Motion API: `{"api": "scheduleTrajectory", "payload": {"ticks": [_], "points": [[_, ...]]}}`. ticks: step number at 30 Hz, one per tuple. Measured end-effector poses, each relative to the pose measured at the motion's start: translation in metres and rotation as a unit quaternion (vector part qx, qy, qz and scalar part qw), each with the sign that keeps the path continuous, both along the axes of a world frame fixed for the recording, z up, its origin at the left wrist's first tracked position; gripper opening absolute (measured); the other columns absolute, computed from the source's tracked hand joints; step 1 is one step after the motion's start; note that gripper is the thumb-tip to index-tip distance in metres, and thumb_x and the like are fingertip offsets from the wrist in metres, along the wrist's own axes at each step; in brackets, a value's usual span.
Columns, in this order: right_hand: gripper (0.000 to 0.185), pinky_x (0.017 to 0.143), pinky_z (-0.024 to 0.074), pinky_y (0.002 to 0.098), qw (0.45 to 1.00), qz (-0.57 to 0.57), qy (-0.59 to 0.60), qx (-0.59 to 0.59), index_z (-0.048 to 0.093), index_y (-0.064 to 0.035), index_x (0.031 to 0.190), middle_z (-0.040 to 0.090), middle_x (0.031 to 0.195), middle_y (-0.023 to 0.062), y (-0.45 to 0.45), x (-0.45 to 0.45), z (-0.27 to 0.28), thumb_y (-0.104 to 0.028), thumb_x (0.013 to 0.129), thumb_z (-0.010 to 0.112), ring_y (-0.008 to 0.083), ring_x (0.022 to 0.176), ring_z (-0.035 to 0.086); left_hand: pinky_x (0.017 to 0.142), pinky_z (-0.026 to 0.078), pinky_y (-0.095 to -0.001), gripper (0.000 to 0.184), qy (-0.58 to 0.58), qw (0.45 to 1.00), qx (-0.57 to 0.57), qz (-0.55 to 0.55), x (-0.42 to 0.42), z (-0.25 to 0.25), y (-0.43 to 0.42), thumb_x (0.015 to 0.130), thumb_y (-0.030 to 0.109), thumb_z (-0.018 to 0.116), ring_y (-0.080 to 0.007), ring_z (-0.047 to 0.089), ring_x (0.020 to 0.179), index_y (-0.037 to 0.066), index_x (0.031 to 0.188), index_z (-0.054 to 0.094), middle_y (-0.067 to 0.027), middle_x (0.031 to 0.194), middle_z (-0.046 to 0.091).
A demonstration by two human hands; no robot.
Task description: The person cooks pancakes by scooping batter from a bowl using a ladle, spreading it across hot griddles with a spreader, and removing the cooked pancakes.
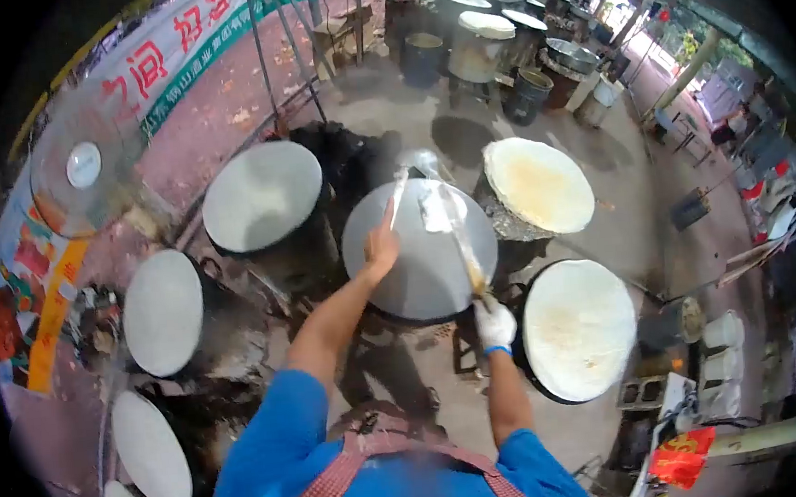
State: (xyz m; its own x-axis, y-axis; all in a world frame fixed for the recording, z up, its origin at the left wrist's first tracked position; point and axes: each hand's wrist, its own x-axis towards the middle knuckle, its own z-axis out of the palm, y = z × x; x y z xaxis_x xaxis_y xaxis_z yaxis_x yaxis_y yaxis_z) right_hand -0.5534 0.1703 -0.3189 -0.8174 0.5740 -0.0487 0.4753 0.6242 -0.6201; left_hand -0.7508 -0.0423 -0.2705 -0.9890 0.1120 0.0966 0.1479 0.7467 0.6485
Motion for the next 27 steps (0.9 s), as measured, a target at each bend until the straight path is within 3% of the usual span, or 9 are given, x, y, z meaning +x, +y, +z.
{"api": "scheduleTrajectory", "payload": {"ticks": [2, 5, 9, 11, 13, 15, 19, 23, 27], "points": [[0.026, 0.068, 0.0486, 0.0333, 0.995, -0.060, -0.007, -0.084, 0.066, -0.0031, 0.096, 0.067, 0.078, 0.0139, -0.005, 0.001, 0.050, -0.021, 0.078, 0.063, 0.0210, 0.069, 0.063, 0.080, 0.044, -0.0416, 0.068, 0.008, 0.995, 0.101, 0.017, -0.002, 0.029, -0.018, 0.078, 0.006, 0.048, -0.0392, 0.054, 0.095, 0.025, 0.139, 0.025, -0.0217, 0.109, 0.053], [0.033, 0.068, 0.0482, 0.0330, 0.929, -0.106, 0.199, -0.294, 0.064, 0.0021, 0.100, 0.067, 0.082, 0.0094, -0.037, -0.045, -0.025, -0.020, 0.076, 0.065, 0.0172, 0.075, 0.061, 0.087, 0.041, -0.0348, 0.066, 0.059, 0.975, 0.195, -0.084, 0.011, 0.021, -0.073, 0.077, 0.006, 0.049, -0.0321, 0.051, 0.110, 0.015, 0.139, 0.028, -0.0169, 0.130, 0.045], [0.034, 0.068, 0.0488, 0.0339, 0.999, -0.003, -0.039, -0.005, 0.064, 0.0006, 0.099, 0.066, 0.080, 0.0140, -0.039, -0.074, 0.039, -0.026, 0.077, 0.061, 0.0199, 0.071, 0.063, 0.089, 0.040, -0.0320, 0.068, -0.082, 0.984, 0.144, -0.066, 0.090, -0.039, -0.151, 0.075, 0.007, 0.051, -0.0251, 0.047, 0.117, 0.017, 0.139, 0.029, -0.0130, 0.135, 0.041], [0.030, 0.066, 0.0502, 0.0369, 0.970, -0.041, 0.101, -0.217, 0.064, 0.0003, 0.100, 0.067, 0.083, 0.0117, -0.004, -0.049, 0.017, -0.020, 0.080, 0.057, 0.0222, 0.070, 0.064, 0.089, 0.039, -0.0296, 0.067, -0.100, 0.973, 0.194, -0.069, 0.134, -0.058, -0.188, 0.074, 0.007, 0.051, -0.0213, 0.044, 0.121, 0.014, 0.138, 0.032, -0.0115, 0.137, 0.040], [0.027, 0.074, 0.0486, 0.0336, 0.818, -0.120, 0.232, -0.512, 0.065, 0.0034, 0.097, 0.067, 0.090, 0.0096, -0.025, -0.032, 0.009, -0.016, 0.078, 0.060, 0.0229, 0.078, 0.063, 0.094, 0.037, -0.0311, 0.066, -0.103, 0.985, 0.127, -0.046, 0.164, -0.044, -0.201, 0.074, 0.005, 0.047, -0.0256, 0.045, 0.121, 0.013, 0.138, 0.030, -0.0087, 0.136, 0.041], [0.032, 0.081, 0.0446, 0.0308, 0.936, -0.092, 0.195, -0.278, 0.065, 0.0042, 0.097, 0.066, 0.092, 0.0112, -0.075, -0.048, -0.024, -0.018, 0.074, 0.067, 0.0218, 0.087, 0.061, 0.094, 0.037, -0.0304, 0.065, -0.156, 0.979, 0.131, -0.031, 0.172, -0.049, -0.212, 0.075, 0.004, 0.046, -0.0250, 0.044, 0.121, 0.012, 0.138, 0.031, -0.0098, 0.135, 0.042], [0.030, 0.072, 0.0462, 0.0301, 0.952, -0.006, 0.093, -0.290, 0.067, -0.0014, 0.096, 0.067, 0.084, 0.0102, -0.068, -0.056, 0.009, -0.020, 0.072, 0.067, 0.0175, 0.077, 0.059, 0.093, 0.037, -0.0299, 0.064, -0.136, 0.980, 0.135, -0.054, 0.178, -0.042, -0.216, 0.076, 0.004, 0.045, -0.0270, 0.044, 0.121, 0.013, 0.138, 0.031, -0.0122, 0.136, 0.041], [0.033, 0.062, 0.0486, 0.0276, 0.800, -0.109, 0.219, -0.548, 0.061, 0.0056, 0.105, 0.065, 0.087, 0.0083, -0.025, -0.030, -0.018, -0.009, 0.076, 0.063, 0.0141, 0.069, 0.060, 0.093, 0.037, -0.0297, 0.064, -0.157, 0.979, 0.124, -0.034, 0.178, -0.029, -0.214, 0.077, 0.004, 0.046, -0.0270, 0.044, 0.121, 0.013, 0.138, 0.030, -0.0122, 0.136, 0.041], [0.033, 0.049, 0.0404, 0.0257, 0.893, 0.022, 0.165, -0.418, 0.063, 0.0012, 0.102, 0.063, 0.076, 0.0055, -0.061, -0.053, 0.008, -0.014, 0.074, 0.068, 0.0121, 0.055, 0.051, 0.086, 0.042, -0.0325, 0.066, -0.119, 0.989, 0.087, -0.022, 0.186, -0.044, -0.208, 0.076, 0.007, 0.049, -0.0290, 0.051, 0.112, 0.016, 0.139, 0.029, -0.0166, 0.127, 0.048]]}}
